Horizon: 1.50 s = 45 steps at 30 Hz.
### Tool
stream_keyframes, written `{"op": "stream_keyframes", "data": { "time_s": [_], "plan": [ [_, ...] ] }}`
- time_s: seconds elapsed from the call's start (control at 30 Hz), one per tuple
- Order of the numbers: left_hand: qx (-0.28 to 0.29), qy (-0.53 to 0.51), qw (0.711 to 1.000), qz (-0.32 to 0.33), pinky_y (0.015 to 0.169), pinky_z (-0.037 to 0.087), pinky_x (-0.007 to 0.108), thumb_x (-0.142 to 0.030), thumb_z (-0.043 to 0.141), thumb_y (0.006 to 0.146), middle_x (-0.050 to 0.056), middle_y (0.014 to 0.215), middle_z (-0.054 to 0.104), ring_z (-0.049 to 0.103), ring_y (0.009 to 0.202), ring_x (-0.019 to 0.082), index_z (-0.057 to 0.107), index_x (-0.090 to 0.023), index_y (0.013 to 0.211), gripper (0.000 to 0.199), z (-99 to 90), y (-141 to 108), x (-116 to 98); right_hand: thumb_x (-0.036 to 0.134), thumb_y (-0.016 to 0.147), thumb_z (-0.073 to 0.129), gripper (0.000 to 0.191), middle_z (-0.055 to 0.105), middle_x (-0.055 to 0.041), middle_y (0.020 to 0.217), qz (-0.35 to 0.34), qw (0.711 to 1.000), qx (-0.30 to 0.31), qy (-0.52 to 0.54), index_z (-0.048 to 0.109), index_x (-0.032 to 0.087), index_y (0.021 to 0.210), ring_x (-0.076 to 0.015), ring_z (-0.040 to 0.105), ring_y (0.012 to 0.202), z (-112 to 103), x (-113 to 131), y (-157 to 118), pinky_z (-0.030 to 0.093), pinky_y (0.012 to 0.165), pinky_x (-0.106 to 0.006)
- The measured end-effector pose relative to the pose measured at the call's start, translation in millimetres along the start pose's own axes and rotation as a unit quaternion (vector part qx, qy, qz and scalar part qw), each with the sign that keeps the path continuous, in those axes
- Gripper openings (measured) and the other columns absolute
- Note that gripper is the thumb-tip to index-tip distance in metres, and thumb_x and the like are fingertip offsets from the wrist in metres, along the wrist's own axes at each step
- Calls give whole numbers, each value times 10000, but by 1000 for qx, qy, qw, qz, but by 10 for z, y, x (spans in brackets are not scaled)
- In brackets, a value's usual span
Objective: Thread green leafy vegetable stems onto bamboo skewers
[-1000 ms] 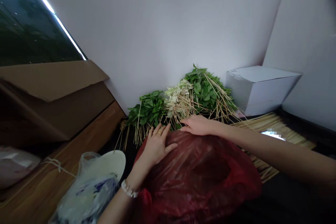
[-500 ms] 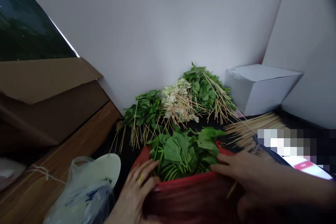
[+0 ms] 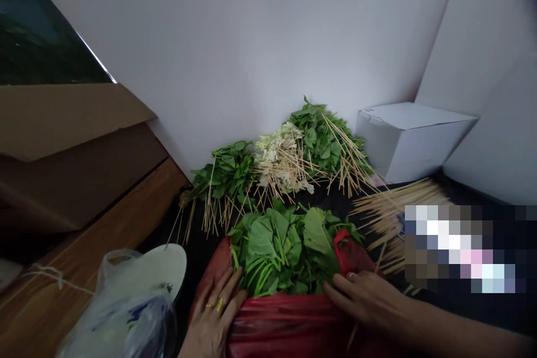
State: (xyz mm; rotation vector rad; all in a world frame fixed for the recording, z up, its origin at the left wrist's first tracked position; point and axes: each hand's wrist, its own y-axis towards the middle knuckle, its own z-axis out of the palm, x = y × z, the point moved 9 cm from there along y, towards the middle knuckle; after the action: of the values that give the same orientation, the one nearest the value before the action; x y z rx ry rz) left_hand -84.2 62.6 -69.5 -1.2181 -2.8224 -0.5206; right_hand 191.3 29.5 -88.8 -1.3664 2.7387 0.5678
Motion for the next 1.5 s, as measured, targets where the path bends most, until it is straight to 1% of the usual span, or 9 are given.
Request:
{"op": "stream_keyframes", "data": {
  "time_s": [0.13, 0.3, 0.4, 0.5, 0.63, 0.87, 1.13, 1.37, 1.5],
  "plan": [
    [22, -119, 992, -32, 1057, 502, 520, -653, 750, 730, 119, 1569, 493, 512, 1381, 379, 530, -325, 1447, 819, -428, 141, -35, 382, 805, 753, 617, 669, -91, 1008, 41, 994, 37, 90, 538, 141, 1330, -188, 607, 652, -137, -108, 26, 414, 528, -324],
    [-27, -234, 956, -173, 1110, 470, 503, -379, 479, 1010, 80, 1516, 555, 523, 1389, 299, 648, -306, 1309, 351, -927, 956, 90, 701, 628, 824, 939, 645, -136, 1161, 137, 973, 8, 185, 568, 181, 1367, -263, 664, 862, -446, -259, 49, 519, 688, -367],
    [10, -223, 958, -178, 1140, 431, 501, -327, 537, 980, 166, 1547, 502, 506, 1402, 313, 547, -198, 1429, 467, -647, 1501, 28, 725, 685, 771, 875, 668, -152, 1102, 109, 980, -19, 165, 610, 137, 1312, -253, 668, 793, -623, -293, 109, 498, 618, -346],
    [111, -182, 962, -169, 1107, 433, 586, -393, 686, 885, 212, 1573, 456, 478, 1409, 399, 476, -184, 1496, 679, -208, 1741, -75, 554, 930, 616, 530, 684, -124, 1010, 109, 986, -33, 123, 636, 134, 1252, -212, 657, 722, -771, -420, 203, 447, 566, -311],
    [126, -193, 961, -153, 1112, 424, 575, -284, 610, 899, 157, 1563, 487, 471, 1421, 366, 618, -232, 1338, 442, -73, 1713, -123, 268, 1034, 442, 275, 678, -88, 994, 181, 975, 62, 116, 701, 174, 1044, -181, 653, 748, -701, -702, 549, 423, 610, -296],
    [58, -262, 940, -211, 1164, 392, 478, -62, 534, 766, 157, 1520, 523, 497, 1410, 284, 649, -207, 1120, 399, -128, 1479, 67, 342, 962, 574, 274, 724, -144, 1001, 174, 964, 129, 156, 731, 117, 963, -245, 692, 836, -297, -746, 1286, 443, 658, -309],
    [37, -259, 945, -197, 1121, 434, 544, -119, 482, 889, 172, 1551, 485, 520, 1389, 313, 659, -197, 1200, 367, -123, 1434, 67, 104, 866, 541, 176, 700, -21, 856, 135, 956, 135, 223, 677, 191, 794, -156, 663, 783, -601, -755, 635, 419, 678, -252],
    [81, -330, 936, -95, 1171, 385, 557, -97, 559, 865, 106, 1551, 512, 402, 1475, 308, 669, -257, 1287, 464, -180, 1531, -512, 148, 951, 477, 245, 639, -42, 864, 222, 946, 2, 238, 704, 203, 874, -160, 613, 748, -1065, -1076, 171, 424, 670, -278],
    [-17, -375, 914, -154, 1158, 384, 587, -250, 532, 976, 88, 1454, 609, 459, 1433, 308, 761, -277, 1102, 263, -514, 1472, -405, 235, 1018, 456, 272, 615, -47, 845, 227, 944, -85, 225, 715, 185, 950, -159, 596, 742, -1275, -1125, 215, 417, 680, -291]
  ]
}}
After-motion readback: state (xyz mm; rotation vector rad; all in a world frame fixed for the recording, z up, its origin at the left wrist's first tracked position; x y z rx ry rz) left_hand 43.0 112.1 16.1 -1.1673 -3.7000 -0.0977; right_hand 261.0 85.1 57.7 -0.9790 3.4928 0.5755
